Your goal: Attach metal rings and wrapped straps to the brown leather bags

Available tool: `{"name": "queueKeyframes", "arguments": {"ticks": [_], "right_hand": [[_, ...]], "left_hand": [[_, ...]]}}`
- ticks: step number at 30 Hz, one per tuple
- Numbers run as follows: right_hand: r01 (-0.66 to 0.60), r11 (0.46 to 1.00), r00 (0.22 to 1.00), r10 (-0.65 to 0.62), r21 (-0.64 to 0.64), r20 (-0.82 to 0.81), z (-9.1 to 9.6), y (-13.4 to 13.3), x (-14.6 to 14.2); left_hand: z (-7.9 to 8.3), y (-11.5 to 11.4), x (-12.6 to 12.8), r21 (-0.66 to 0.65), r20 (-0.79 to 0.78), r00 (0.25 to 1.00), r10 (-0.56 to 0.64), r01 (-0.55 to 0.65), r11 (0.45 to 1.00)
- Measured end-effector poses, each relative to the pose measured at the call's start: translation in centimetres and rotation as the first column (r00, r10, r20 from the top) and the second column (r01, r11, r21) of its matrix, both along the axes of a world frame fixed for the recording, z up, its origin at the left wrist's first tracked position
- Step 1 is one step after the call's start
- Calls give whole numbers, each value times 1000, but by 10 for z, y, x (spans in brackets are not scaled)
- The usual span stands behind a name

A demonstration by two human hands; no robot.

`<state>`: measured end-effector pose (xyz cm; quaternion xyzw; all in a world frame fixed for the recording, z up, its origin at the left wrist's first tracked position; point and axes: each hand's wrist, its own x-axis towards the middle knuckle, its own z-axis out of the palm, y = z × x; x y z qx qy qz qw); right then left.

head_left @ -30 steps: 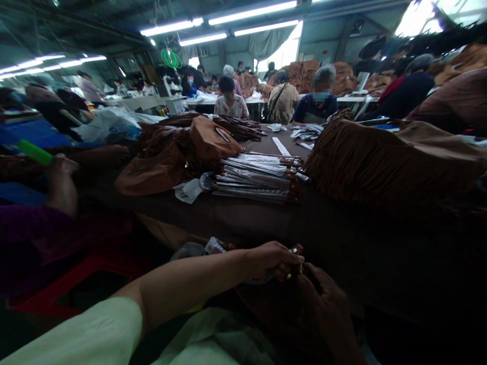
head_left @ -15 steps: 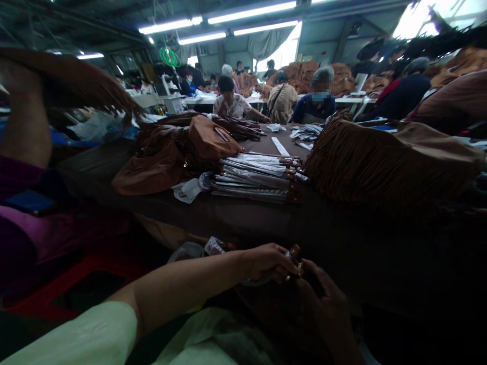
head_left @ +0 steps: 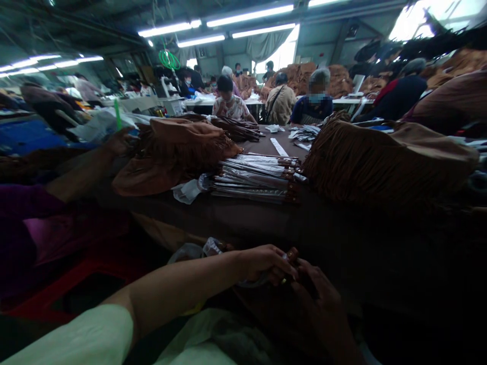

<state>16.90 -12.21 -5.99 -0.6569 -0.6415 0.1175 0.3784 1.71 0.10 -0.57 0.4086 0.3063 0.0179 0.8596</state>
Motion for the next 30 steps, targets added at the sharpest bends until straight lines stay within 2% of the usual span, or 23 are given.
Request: {"name": "queueKeyframes", "arguments": {"ticks": [5, 10, 14, 22, 30], "right_hand": [[-45, 999, 999, 45, -22, -10, 3, 0, 2], [-64, 998, 998, 64, -3, 16, -1, 0, 1], [-32, 999, 999, 32, -19, 7, -4, 1, 1], [-58, 998, 997, 58, -8, 41, -3, 1, 1], [-52, 996, 999, 52, -73, -4, -7, 2, 1]], "left_hand": [[1, -3, -1, -17, 32, 999, -5, 6, 1000], [1, -4, -2, 18, 5, 1000, -1, 1, 1000], [-3, -3, -2, 14, 24, 1000, -4, 4, 1000], [-7, 0, -3, 45, -4, 999, -36, 36, 998], [-11, -3, -4, 210, 20, 994, 111, -113, 971]]}}
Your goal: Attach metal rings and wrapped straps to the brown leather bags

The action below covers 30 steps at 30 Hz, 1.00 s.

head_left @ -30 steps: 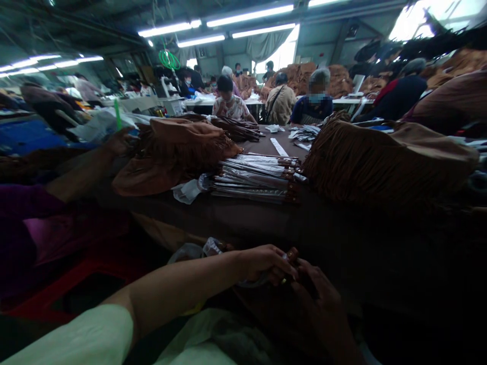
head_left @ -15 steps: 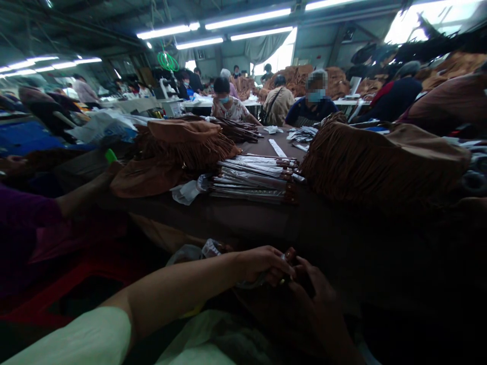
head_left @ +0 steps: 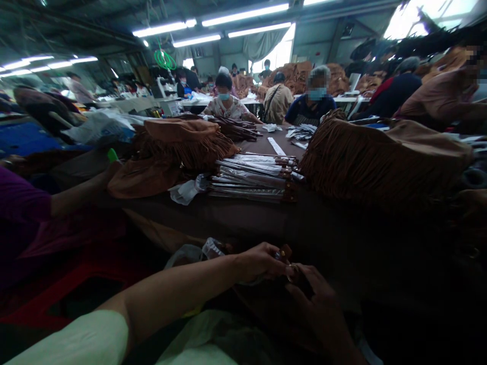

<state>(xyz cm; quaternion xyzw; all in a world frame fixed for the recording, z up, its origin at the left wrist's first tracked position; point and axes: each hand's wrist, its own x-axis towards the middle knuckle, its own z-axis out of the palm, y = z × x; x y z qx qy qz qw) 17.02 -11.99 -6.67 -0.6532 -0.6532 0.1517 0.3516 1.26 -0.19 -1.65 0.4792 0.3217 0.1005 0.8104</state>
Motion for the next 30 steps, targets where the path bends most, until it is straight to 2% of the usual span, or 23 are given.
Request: {"name": "queueKeyframes", "arguments": {"ticks": [5, 10, 14, 16, 19, 26, 30], "right_hand": [[18, 999, 1000, -18, 32, 1, 0, 0, 0], [-19, 999, 999, 17, 50, 49, -2, 0, -2], [-6, 997, 994, -3, 82, 111, -6, 1, -3], [-15, 993, 986, -5, 117, 169, -7, 3, -2], [-88, 987, 975, 57, 136, 214, -3, 7, 0], [-172, 980, 978, 157, 103, 137, 8, 8, 0], [-222, 974, 971, 216, 54, 104, 7, 8, 1]], "left_hand": [[-14, -10, -4, 39, 93, 993, 75, -78, 996], [-34, -22, -8, 190, 142, 973, 184, -209, 959], [-40, -26, -7, 112, 127, 958, 259, -273, 955], [-40, -25, -6, 55, 126, 963, 240, -249, 967], [-39, -21, -7, 30, 123, 976, 182, -187, 982], [-33, -17, -12, -21, 104, 991, 87, -86, 996], [-24, -13, -13, -135, 69, 996, 50, -40, 990]]}}
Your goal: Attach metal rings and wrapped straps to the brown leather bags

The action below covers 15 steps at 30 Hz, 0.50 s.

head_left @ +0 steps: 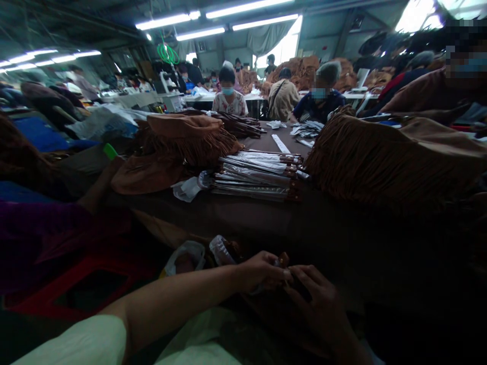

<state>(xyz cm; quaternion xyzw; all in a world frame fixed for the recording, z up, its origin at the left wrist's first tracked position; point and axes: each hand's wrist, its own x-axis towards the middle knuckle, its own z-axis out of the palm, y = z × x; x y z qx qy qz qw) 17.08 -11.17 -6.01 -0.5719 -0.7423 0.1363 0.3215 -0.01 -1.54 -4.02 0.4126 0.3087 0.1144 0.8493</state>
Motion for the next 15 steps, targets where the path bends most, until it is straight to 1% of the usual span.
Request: {"name": "queueKeyframes", "arguments": {"ticks": [2, 4, 6, 7, 9, 11, 12, 13, 15], "right_hand": [[15, 1000, 1000, -15, -25, 0, -3, 0, 0], [77, 995, 997, -78, -66, 0, -6, 0, 0], [125, 982, 992, -127, -145, -10, -7, -1, 0], [122, 974, 992, -128, -190, -18, -6, -3, 1], [73, 965, 996, -83, -254, -31, -4, -6, 1], [6, 966, 999, -16, -259, -38, -2, -8, 2], [-23, 968, 999, 13, -250, -39, -1, -10, 2], [-45, 969, 999, 37, -242, -40, 0, -11, 2], [-53, 970, 998, 44, -236, -45, 0, -12, 2]], "left_hand": [[6, 3, 0, -63, -32, 999, -22, 20, 998], [12, 7, 0, -86, -55, 998, -44, 39, 996], [19, 10, 1, -86, -45, 995, -88, 84, 993], [23, 12, 1, -93, -35, 991, -130, 127, 988], [27, 16, 1, -126, -19, 969, -248, 244, 962], [28, 20, 2, -168, -15, 927, -374, 366, 915], [28, 21, 3, -181, -21, 909, -416, 405, 896], [27, 21, 3, -183, -32, 898, -439, 426, 886], [26, 19, 4, -154, -54, 900, -433, 422, 894]]}}
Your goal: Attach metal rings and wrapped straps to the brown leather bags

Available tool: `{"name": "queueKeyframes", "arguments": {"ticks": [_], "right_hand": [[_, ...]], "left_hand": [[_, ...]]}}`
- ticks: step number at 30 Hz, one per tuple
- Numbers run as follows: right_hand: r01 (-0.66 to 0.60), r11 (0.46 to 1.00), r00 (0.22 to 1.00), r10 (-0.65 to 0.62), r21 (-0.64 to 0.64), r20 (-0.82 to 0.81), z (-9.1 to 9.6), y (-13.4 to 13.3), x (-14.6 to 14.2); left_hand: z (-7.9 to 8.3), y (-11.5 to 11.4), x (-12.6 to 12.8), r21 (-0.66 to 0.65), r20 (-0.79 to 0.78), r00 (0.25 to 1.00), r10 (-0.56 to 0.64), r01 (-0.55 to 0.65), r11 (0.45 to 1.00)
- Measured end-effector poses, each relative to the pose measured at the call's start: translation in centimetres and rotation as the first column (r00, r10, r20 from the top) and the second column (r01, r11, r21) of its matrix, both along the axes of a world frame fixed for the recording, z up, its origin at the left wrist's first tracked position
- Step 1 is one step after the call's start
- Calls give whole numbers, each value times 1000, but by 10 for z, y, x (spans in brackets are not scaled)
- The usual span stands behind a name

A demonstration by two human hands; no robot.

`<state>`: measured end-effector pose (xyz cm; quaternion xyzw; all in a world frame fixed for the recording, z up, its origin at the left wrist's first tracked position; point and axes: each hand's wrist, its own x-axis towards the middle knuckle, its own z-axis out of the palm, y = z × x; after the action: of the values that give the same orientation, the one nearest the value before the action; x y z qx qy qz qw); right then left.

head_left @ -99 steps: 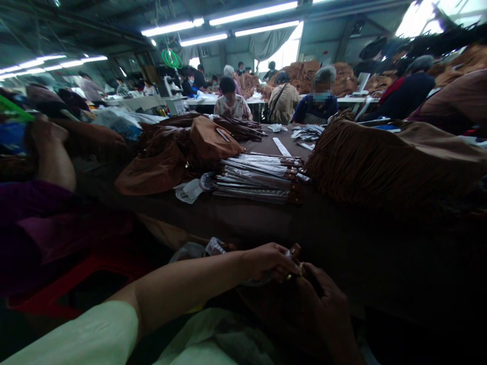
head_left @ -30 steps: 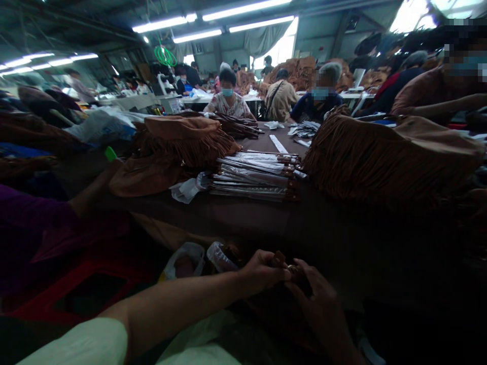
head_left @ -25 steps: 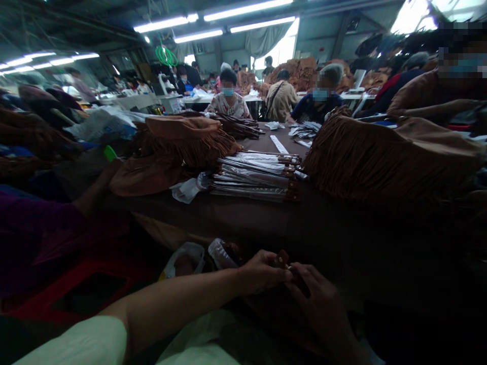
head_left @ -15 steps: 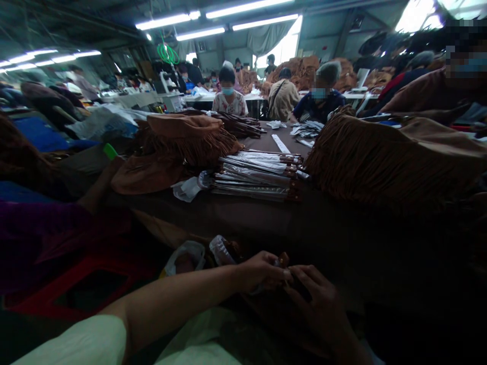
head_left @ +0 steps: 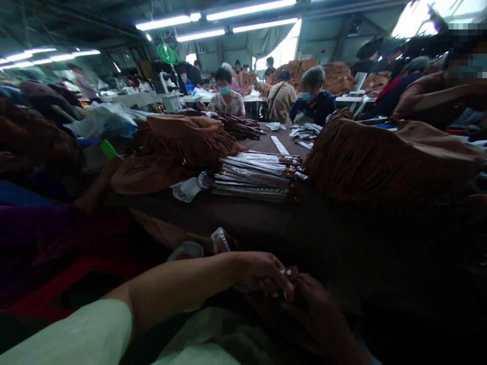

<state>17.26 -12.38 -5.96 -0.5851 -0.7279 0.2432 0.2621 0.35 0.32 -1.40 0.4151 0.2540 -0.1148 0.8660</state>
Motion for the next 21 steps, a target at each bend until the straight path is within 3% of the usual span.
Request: {"name": "queueKeyframes", "arguments": {"ticks": [3, 6, 10, 12, 16, 19, 21], "right_hand": [[85, 996, 995, -86, -18, -58, -1, -1, 0], [133, 990, 977, -139, -44, -162, -1, 1, 1], [101, 994, 965, -110, -52, -237, 0, 3, 6], [63, 995, 967, -80, -76, -242, 0, 3, 8], [41, 993, 979, -62, -109, -193, -1, 1, 8], [91, 991, 979, -107, -96, -176, 0, 1, 7], [102, 990, 972, -121, -101, -201, 1, 2, 7]], "left_hand": [[-2, -13, 1, 72, 67, 987, 148, -152, 986], [-9, -33, 3, 162, 212, 909, 358, -394, 905], [-23, -50, 5, 377, 387, 843, 374, -514, 770], [-25, -47, 4, 393, 353, 866, 354, -481, 784], [-13, -28, 1, 225, 111, 951, 289, -308, 925], [-5, -22, 1, 281, 89, 959, 268, -282, 917], [-7, -28, 3, 316, 171, 935, 312, -352, 881]]}}
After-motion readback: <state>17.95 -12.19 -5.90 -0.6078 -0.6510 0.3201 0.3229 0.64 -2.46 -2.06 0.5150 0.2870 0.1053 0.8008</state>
